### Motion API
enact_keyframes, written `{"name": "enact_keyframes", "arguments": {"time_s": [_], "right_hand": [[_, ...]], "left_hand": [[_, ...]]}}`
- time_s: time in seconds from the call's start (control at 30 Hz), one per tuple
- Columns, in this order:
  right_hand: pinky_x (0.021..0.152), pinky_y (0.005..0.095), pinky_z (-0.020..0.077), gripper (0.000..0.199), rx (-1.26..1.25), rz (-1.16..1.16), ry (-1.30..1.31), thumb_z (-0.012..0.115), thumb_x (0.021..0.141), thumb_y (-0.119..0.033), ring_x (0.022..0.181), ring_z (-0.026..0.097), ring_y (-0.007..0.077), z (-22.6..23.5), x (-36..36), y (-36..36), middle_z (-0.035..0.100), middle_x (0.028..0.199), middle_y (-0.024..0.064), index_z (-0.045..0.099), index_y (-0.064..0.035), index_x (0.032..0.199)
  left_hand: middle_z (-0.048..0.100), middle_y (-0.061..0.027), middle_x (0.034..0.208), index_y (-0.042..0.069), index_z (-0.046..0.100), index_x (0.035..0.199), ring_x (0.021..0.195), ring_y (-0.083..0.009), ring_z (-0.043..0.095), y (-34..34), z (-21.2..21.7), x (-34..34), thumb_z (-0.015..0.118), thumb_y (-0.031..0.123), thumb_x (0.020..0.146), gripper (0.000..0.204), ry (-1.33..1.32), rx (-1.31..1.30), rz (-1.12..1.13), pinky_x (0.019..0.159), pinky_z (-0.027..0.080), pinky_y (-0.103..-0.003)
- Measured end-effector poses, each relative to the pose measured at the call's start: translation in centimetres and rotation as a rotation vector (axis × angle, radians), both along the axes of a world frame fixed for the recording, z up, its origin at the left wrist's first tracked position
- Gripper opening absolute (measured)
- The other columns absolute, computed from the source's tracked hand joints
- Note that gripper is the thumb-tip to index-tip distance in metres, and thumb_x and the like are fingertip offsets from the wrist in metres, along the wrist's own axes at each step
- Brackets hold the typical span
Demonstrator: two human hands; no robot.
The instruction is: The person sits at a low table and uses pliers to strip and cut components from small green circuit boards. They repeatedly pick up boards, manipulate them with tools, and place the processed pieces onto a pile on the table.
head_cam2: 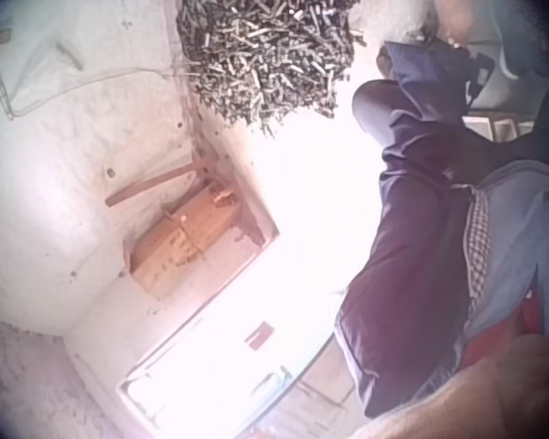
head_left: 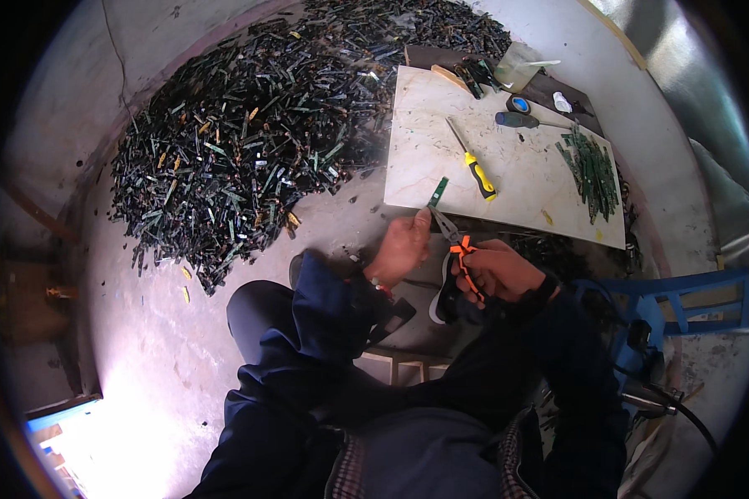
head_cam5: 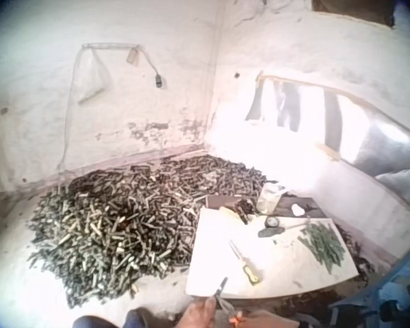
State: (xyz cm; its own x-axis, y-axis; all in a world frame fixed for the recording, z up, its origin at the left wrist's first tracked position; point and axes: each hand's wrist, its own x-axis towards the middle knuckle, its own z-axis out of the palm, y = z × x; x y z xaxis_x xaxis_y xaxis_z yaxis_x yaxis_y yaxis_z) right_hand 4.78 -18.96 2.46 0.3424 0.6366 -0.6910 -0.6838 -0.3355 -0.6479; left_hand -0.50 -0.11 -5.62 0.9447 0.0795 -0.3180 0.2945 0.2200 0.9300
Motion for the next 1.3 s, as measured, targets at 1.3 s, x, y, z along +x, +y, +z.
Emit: {"name": "enact_keyframes", "arguments": {"time_s": [1.3], "right_hand": [[0.055,0.037,0.048,0.026,-0.332,0.258,-0.935,0.055,0.087,-0.026,0.06,0.063,0.0272,-2.5,-0.7,1.0,0.063,0.065,0.0141,0.061,-0.0008,0.087]], "left_hand": [[0.045,-0.0025,0.052,0.005,0.048,0.063,0.045,-0.0116,0.042,0.2,-0.6,0.3,0.042,0.05,0.097,0.056,-0.034,0.077,0.014,0.044,0.033,-0.029]]}}
